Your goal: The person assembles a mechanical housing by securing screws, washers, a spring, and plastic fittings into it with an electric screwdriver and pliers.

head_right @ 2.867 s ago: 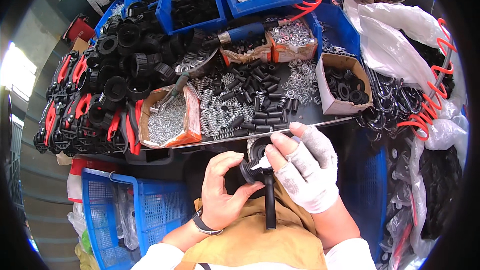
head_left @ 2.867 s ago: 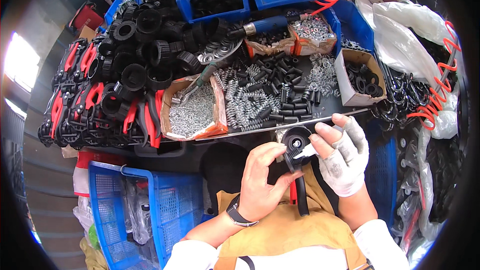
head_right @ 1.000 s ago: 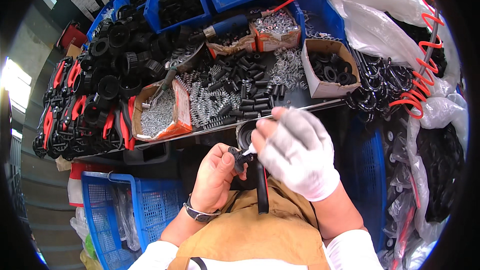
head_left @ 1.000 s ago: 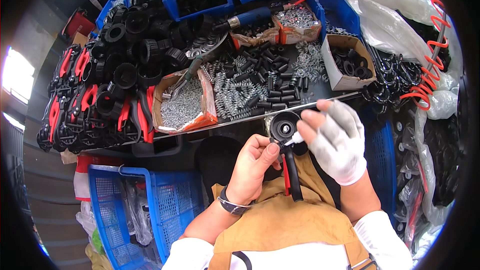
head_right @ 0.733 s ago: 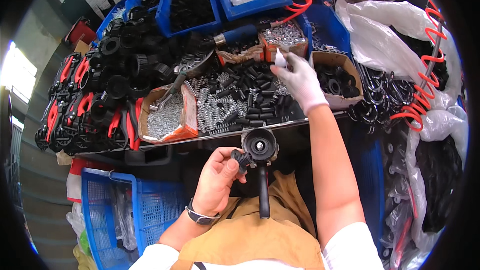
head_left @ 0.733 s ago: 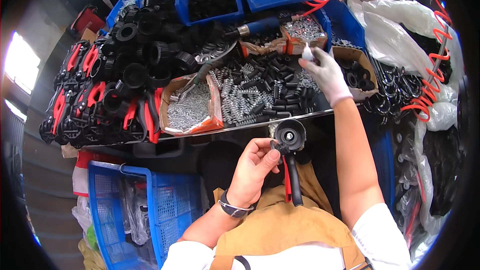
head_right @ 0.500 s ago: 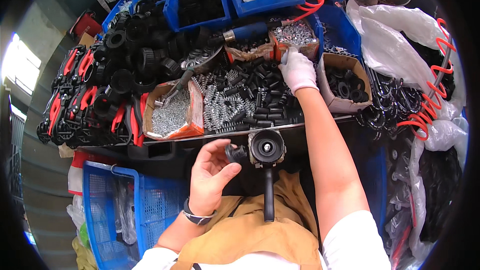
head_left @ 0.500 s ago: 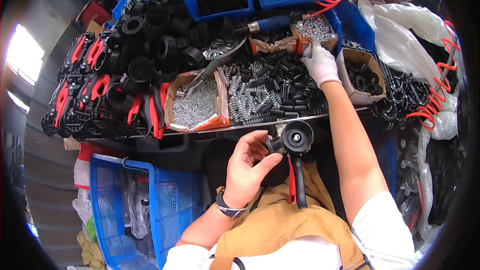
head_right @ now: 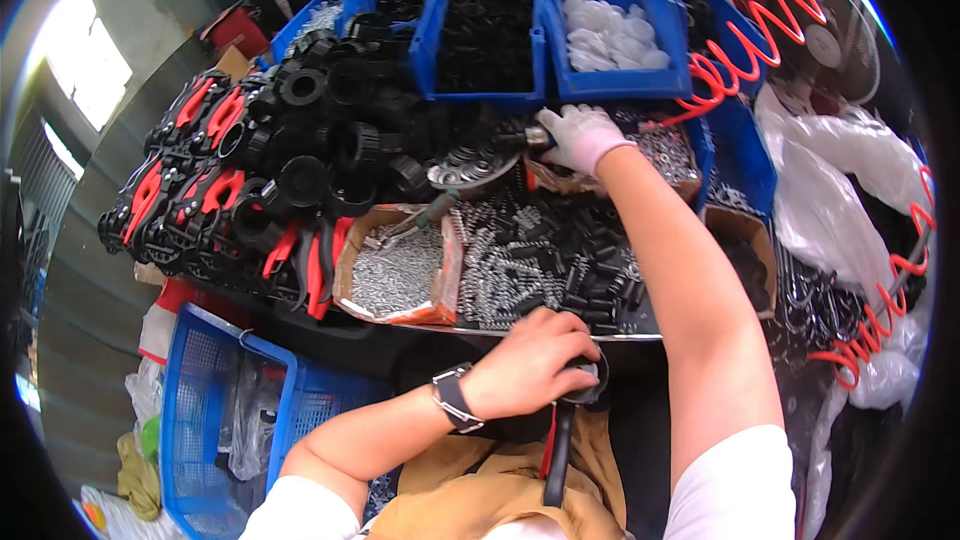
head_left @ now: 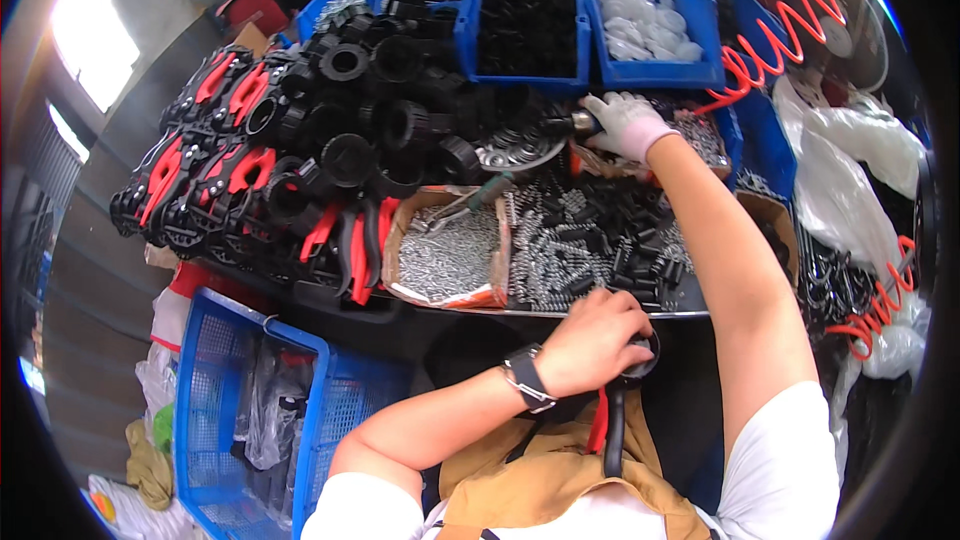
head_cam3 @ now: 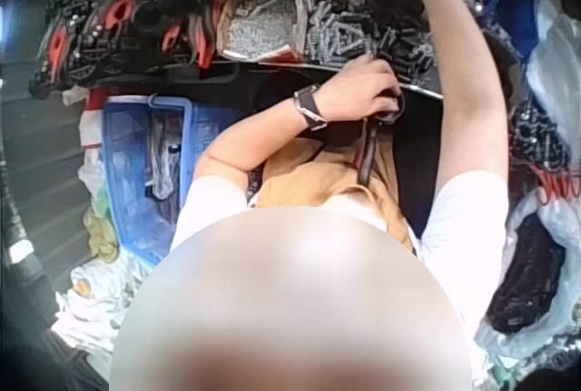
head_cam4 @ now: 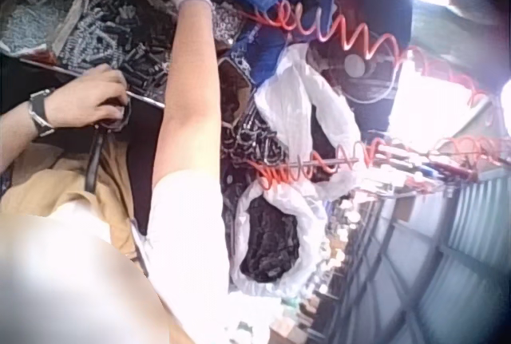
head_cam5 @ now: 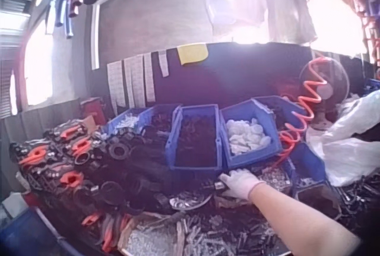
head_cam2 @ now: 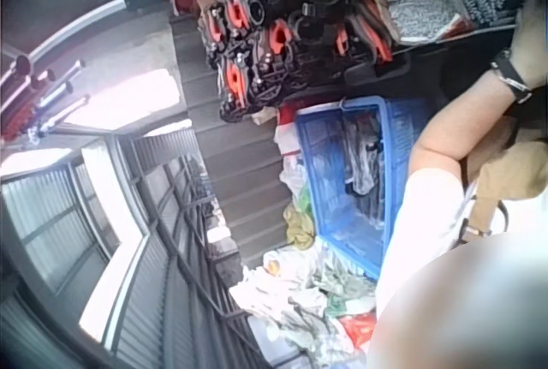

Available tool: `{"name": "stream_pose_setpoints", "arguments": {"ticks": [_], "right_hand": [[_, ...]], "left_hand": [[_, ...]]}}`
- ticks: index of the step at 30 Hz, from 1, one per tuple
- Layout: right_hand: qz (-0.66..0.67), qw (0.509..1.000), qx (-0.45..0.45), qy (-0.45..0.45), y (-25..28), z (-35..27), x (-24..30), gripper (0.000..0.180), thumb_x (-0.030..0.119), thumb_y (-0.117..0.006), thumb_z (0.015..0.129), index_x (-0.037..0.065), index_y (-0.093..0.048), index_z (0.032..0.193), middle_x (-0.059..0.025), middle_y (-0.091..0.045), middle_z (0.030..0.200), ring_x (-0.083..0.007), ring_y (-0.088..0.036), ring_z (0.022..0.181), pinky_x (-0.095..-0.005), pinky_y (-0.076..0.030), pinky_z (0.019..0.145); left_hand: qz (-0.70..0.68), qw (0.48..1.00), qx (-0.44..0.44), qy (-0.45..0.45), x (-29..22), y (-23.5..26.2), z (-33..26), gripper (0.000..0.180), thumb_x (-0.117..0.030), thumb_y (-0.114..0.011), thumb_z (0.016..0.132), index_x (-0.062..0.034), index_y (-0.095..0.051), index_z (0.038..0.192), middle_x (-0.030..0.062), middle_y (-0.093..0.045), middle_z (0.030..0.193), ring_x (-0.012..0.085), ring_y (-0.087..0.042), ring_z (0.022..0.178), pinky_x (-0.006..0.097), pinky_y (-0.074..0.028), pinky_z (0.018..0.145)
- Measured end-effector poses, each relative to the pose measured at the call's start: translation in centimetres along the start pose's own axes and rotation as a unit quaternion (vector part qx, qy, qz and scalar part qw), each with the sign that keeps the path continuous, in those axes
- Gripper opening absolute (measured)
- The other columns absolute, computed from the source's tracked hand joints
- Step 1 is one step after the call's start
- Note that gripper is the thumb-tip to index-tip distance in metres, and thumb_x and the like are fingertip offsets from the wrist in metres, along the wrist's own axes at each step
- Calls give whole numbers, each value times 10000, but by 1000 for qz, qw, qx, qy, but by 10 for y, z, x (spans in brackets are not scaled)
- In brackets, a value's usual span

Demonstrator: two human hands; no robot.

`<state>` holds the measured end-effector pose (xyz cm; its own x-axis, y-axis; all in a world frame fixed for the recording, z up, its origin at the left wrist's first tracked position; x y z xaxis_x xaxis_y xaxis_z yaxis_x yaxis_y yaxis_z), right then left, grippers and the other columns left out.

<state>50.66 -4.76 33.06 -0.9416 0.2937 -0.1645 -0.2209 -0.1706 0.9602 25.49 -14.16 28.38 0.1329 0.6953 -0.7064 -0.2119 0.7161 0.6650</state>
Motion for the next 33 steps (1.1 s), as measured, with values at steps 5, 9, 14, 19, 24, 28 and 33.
{"name": "stream_pose_setpoints", "arguments": {"ticks": [5, 9, 14, 19, 24, 28, 33], "right_hand": [[-77, 994, 71, -15, 22, -10, 5, 464, 202, -754, 749, 52, -562, 1145, -171, -646, 1063, -340, -659, 1009, -432, -542, 862], [-120, 993, -10, -11, 77, -78, 22, 350, 132, -677, 810, 28, -574, 1128, -156, -670, 1000, -353, -702, 906, -435, -583, 761], [290, 947, 111, -85, 156, -212, 41, 308, 148, -729, 752, 39, -535, 965, -171, -643, 750, -396, -665, 761, -418, -522, 695], [442, 824, 253, -247, 128, -305, 64, 357, 137, -729, 691, 16, -542, 969, -137, -660, 722, -319, -698, 692, -380, -537, 674], [310, 907, 242, -154, 107, -307, 63, 390, 177, -733, 686, 43, -544, 1000, -182, -647, 754, -411, -653, 737, -436, -533, 673], [226, 937, 256, -76, 113, -292, 53, 430, 206, -746, 677, 50, -560, 1032, -190, -665, 816, -394, -664, 793, -450, -526, 710], [232, 938, 254, -53, 109, -278, 53, 420, 180, -760, 635, 41, -579, 988, -173, -659, 785, -384, -669, 800, -432, -529, 714]], "left_hand": [[-48, 998, 48, -6, 2, -2, 1, 251, -190, -744, 797, -91, -661, 1012, 80, -600, 1049, 312, -539, 998, 395, -435, 911], [28, 996, -67, 58, 0, -15, -5, 262, -191, -741, 803, -28, -613, 963, 136, -585, 980, 346, -554, 939, 424, -457, 846], [-104, 994, -7, -17, 12, -7, -29, 770, -328, -862, 712, 27, -478, 1277, 267, -439, 1402, 423, -405, 1336, 453, -347, 1118], [-68, 991, -119, -3, 13, -34, -34, 700, -215, -890, 672, 19, -497, 1203, 235, -493, 1332, 419, -490, 1240, 451, -410, 1058], [-77, 991, -106, 3, 11, -31, -31, 664, -188, -891, 649, -12, -532, 1180, 209, -512, 1308, 400, -513, 1214, 440, -424, 1041], [-109, 992, -58, 9, 14, -20, -25, 624, -173, -883, 644, -17, -559, 1154, 193, -525, 1285, 380, -507, 1223, 430, -402, 1061], [-130, 991, -18, -31, 18, -20, -20, 628, -153, -881, 645, -30, -551, 1165, 175, -518, 1268, 365, -494, 1232, 409, -393, 1067]]}}
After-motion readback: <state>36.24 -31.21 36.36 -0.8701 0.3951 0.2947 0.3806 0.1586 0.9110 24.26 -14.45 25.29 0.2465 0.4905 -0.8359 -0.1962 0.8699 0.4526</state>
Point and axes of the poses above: each hand's wrist, its own z-axis towards the middle knuckle, its own y-axis out of the back of the hand, x = y × z, the point moved 3 cm from there along z, towards the middle knuckle
